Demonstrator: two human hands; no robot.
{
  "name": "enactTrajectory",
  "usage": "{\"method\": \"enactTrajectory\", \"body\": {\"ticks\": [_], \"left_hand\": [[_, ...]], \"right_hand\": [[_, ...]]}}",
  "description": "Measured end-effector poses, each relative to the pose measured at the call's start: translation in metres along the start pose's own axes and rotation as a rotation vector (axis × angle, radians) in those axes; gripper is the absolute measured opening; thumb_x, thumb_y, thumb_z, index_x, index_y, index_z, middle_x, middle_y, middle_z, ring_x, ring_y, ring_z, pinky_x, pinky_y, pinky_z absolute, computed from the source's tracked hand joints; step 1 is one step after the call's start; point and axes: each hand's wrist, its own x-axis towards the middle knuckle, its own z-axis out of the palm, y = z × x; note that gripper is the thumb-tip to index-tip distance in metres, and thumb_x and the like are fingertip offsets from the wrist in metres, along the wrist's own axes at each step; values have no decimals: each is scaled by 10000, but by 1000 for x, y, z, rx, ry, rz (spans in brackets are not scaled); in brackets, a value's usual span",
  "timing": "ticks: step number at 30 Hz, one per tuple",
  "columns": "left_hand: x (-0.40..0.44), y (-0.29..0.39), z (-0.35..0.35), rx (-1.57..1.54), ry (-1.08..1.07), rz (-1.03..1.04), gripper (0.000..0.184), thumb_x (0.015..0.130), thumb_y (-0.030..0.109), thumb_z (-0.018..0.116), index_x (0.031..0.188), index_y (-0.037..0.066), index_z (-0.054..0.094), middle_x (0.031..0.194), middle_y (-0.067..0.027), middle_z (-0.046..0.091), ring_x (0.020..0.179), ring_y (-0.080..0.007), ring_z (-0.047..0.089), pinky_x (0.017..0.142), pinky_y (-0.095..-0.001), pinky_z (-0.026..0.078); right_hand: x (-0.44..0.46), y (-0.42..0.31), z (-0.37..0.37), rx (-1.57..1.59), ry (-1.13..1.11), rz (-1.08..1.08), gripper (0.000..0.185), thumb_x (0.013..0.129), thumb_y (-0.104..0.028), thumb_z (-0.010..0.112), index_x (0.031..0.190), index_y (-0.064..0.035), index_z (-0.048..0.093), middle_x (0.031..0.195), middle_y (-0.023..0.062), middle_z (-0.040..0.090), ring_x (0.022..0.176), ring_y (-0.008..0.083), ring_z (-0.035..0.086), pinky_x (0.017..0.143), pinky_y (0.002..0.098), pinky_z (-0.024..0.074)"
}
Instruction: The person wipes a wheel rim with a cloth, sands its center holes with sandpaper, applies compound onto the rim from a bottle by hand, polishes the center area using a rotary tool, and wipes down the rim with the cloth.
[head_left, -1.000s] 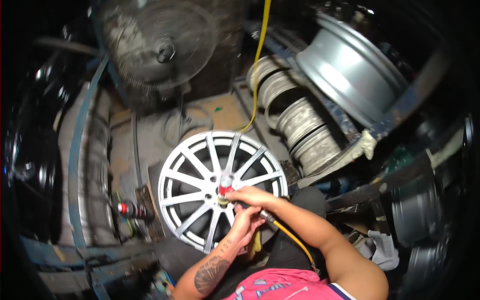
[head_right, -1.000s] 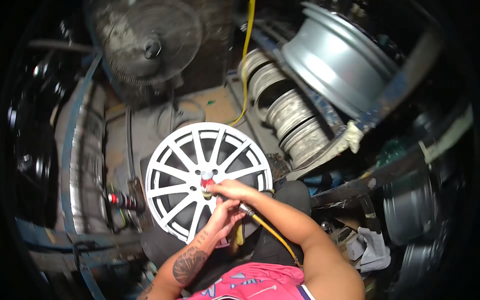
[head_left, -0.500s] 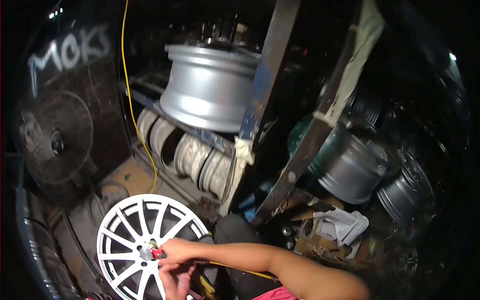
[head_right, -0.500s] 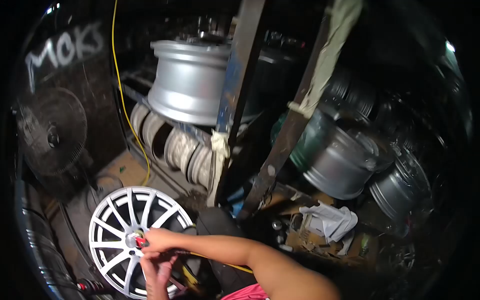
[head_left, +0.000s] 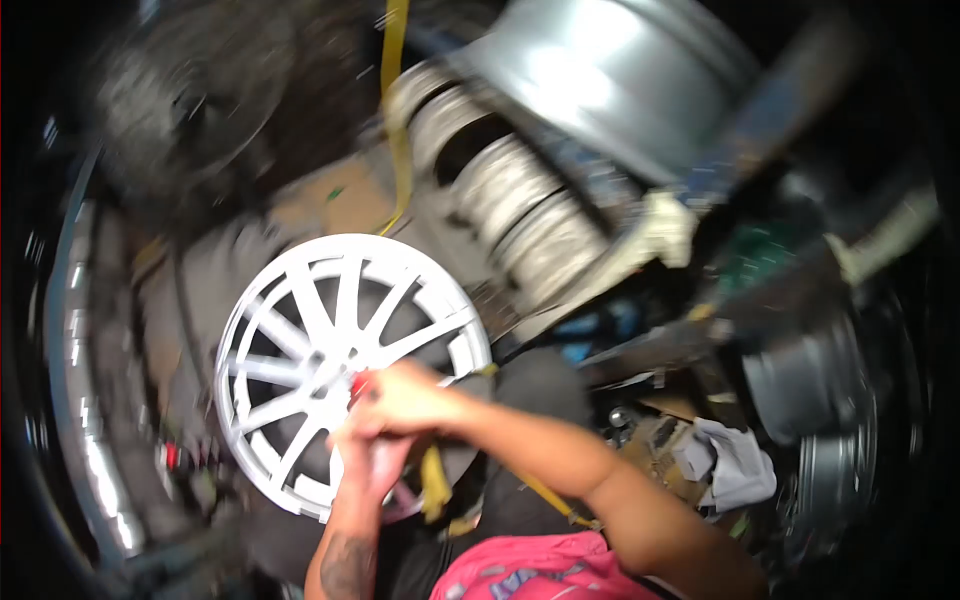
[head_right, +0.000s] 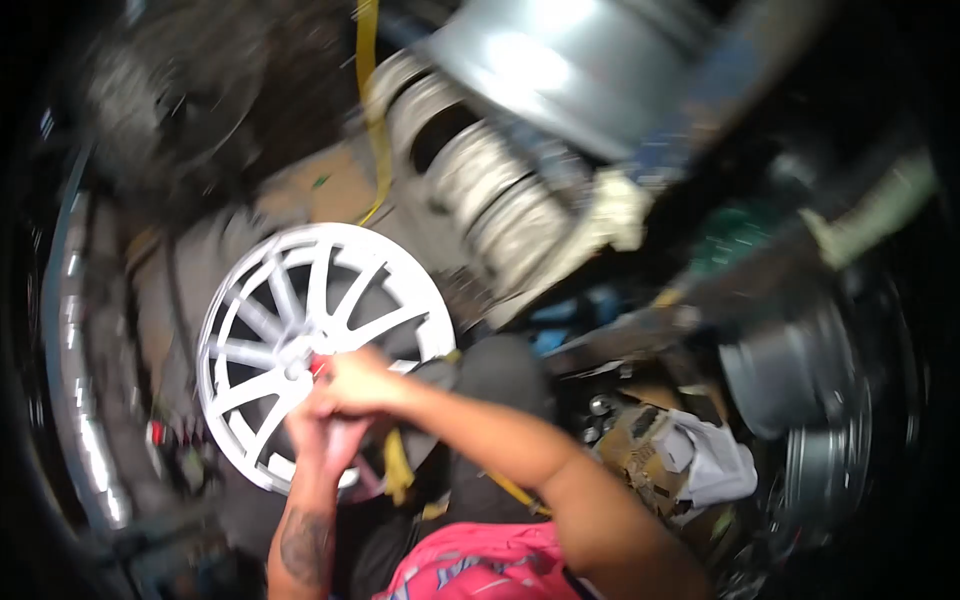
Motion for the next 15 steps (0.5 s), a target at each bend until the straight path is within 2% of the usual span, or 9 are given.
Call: {"method": "enactTrajectory", "body": {"ticks": [1,2,3,4,6,9,10,11,15], "left_hand": [[15,-8,-31,10,-66,23,590,805,166,555,1369,7,485,1398,-219,530,1377,-383,481,1183,-619,339],[9,-8,-8,-13,-165,1,559,823,169,560,1356,10,495,1403,-215,527,1388,-381,473,1191,-622,329],[6,-11,-3,3,-238,15,606,834,182,570,1411,20,475,1449,-222,504,1406,-387,458,1198,-617,324],[14,-19,-20,-56,-186,-70,647,842,186,580,1457,30,449,1489,-230,482,1397,-391,475,1181,-618,341],[11,-32,-11,-130,-227,-2,599,929,252,574,1471,48,423,1456,-216,525,1354,-366,527,1112,-601,419],[11,-44,-4,-76,-70,8,633,983,370,629,1499,130,350,1465,-168,489,1381,-319,499,1106,-595,433],[13,-48,-2,-55,-17,22,664,989,409,648,1510,145,332,1469,-161,483,1380,-312,500,1106,-591,434],[14,-51,-3,-59,6,64,752,973,482,688,1524,148,300,1492,-148,459,1387,-288,492,1098,-585,439],[27,-56,-14,-92,131,22,782,964,484,714,1542,169,293,1526,-123,421,1409,-251,464,1083,-580,438]], "right_hand": [[-2,-2,-2,112,-10,65,496,742,-418,765,1077,-54,729,958,204,750,886,299,751,780,407,574],[4,4,0,23,45,78,464,694,-406,780,1009,-67,759,888,192,755,823,325,753,744,428,582],[3,8,2,35,83,81,406,731,-389,769,975,-64,761,861,188,750,807,323,753,732,426,578],[11,31,14,95,100,130,382,762,-372,771,951,-40,757,829,199,743,794,328,753,711,419,570],[6,26,2,84,22,185,398,817,-378,744,953,-4,745,811,220,733,776,346,750,698,421,562],[3,14,0,-153,-13,196,403,873,-380,694,942,15,736,813,245,718,768,394,736,714,440,562],[5,19,6,-177,1,109,398,855,-379,697,929,10,735,807,242,717,777,415,728,722,450,564],[7,22,12,-180,-19,138,396,847,-377,695,925,10,732,801,238,716,775,421,724,721,452,565],[22,13,25,-298,-107,198,376,800,-387,717,897,-24,729,780,230,712,763,430,717,718,445,569]]}}
